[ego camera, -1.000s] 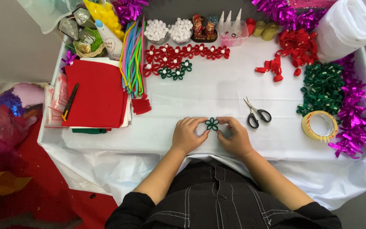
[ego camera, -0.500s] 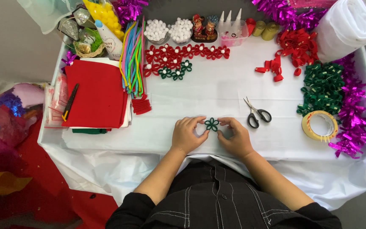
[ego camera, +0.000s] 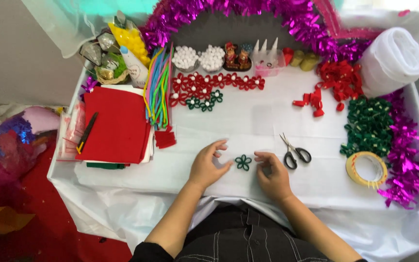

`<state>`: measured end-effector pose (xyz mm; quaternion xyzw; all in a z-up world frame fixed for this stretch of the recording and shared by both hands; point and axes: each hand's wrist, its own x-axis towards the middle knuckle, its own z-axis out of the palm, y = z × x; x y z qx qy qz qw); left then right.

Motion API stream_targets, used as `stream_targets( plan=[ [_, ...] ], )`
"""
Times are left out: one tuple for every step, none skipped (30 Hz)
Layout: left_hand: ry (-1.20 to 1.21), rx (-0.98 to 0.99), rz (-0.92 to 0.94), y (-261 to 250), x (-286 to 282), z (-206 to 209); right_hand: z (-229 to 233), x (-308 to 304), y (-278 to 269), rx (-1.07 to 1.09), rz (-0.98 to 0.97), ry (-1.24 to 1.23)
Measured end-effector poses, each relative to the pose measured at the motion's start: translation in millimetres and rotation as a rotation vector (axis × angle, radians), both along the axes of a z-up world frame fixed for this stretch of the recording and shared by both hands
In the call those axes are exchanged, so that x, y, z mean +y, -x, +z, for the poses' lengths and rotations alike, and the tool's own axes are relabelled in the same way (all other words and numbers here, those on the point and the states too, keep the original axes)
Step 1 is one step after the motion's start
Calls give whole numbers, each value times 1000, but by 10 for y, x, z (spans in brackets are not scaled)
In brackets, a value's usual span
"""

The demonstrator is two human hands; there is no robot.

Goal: Assembling small green decorative flower components by interlocking individual plastic pieces.

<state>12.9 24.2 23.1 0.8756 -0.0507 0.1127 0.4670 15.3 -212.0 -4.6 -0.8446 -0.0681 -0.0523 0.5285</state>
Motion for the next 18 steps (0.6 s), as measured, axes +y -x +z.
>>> stream_targets(
  plan=[
    [-2, -6, 6, -96, 82, 33, -19, 5, -4, -6, 6, -2],
    [18, 32, 47, -191, 165, 67, -38, 11, -8, 9, -11, -5],
    [39, 69, 86, -291, 246, 104, -53, 13, -16, 24, -30, -8],
    [39, 62, 91, -412, 330, 194, -87, 8, -7, 17, -25, -9],
    [-24, 32, 111, -552, 407, 287, -118, -7, -15, 19, -4, -35],
    [-87, 3, 132, -689, 482, 382, -151, -23, -24, 20, 17, -62],
    [-86, -8, 135, -859, 564, 379, -108, -18, -22, 10, 20, -62],
    [-151, -91, 179, -1031, 645, 376, -69, -16, -21, 58, 23, -70],
    [-217, -172, 219, -1208, 724, 374, -35, -12, -13, 107, 24, -80],
    [-217, -182, 219, -1384, 763, 394, -74, -14, -28, 97, 23, -81],
    [-267, -138, 232, -1547, 803, 410, -114, -16, -29, 96, 5, -78],
    [-316, -94, 245, -1707, 844, 426, -158, -17, -28, 95, -13, -77],
    [-316, -98, 246, -1886, 863, 356, -165, -13, -16, 90, -13, -77],
    [-351, -100, 241, -2066, 882, 287, -173, -9, -3, 106, -28, -82],
    [-385, -108, 236, -2281, 898, 235, -177, -6, -24, 116, -45, -88],
    [-385, -119, 237, -2478, 910, 158, -194, -5, -48, 106, -46, -89],
    [-424, -144, 212, -2649, 915, 67, -213, -9, -39, 101, -43, -85],
    [-463, -170, 187, -2823, 917, -27, -237, -15, -31, 96, -41, -81]
  ],
)
